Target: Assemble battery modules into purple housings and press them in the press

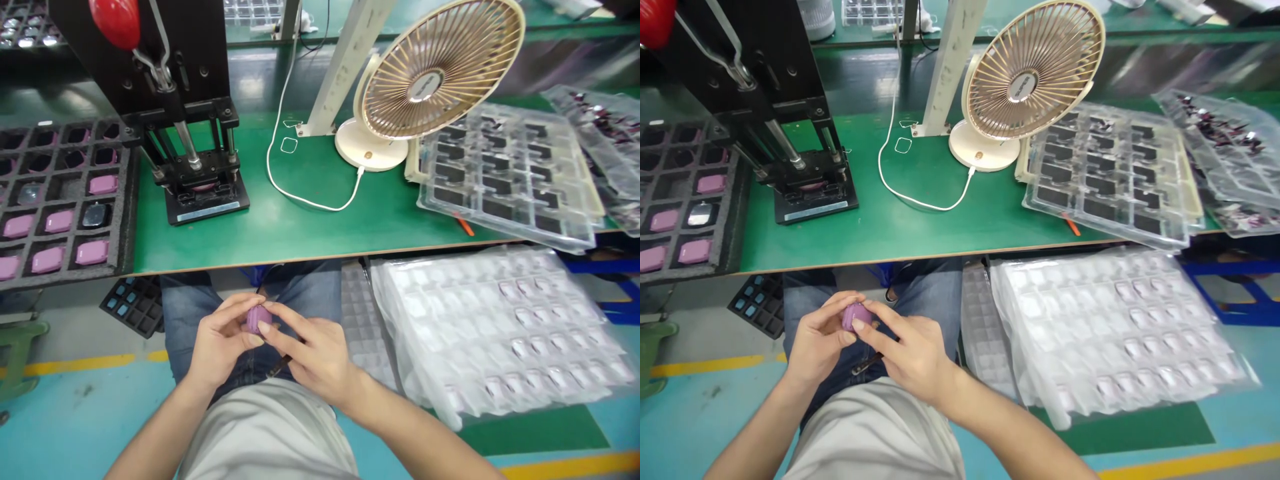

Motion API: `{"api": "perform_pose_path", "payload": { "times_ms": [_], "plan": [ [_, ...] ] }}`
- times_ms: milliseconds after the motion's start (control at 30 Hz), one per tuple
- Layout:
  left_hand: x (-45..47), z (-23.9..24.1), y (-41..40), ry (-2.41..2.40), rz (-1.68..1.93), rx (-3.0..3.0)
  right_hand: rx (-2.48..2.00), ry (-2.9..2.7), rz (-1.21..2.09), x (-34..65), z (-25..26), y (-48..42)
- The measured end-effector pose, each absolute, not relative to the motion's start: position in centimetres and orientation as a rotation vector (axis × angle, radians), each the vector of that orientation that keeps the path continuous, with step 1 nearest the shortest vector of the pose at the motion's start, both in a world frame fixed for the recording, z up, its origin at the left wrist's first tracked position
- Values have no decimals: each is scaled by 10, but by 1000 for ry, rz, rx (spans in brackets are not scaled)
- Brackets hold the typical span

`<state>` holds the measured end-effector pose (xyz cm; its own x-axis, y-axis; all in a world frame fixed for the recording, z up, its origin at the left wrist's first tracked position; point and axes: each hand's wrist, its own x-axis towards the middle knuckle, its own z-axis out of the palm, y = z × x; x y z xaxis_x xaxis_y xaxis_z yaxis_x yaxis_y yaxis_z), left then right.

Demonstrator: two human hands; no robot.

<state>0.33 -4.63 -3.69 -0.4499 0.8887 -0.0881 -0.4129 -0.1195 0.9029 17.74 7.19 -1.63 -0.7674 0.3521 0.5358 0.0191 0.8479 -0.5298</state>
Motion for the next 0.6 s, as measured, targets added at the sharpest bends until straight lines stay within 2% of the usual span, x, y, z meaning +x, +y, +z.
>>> {"api": "perform_pose_path", "payload": {
  "times_ms": [200,433,600],
  "plan": [
    [9,-32,-45,1281,1723,503,-347,-2423,633,171,-30,69],
    [10,-32,-45,1319,1809,313,-589,-2351,965,155,-19,72],
    [5,-38,-51,1318,1822,406,-345,-2458,1046,152,-16,82]
  ]
}}
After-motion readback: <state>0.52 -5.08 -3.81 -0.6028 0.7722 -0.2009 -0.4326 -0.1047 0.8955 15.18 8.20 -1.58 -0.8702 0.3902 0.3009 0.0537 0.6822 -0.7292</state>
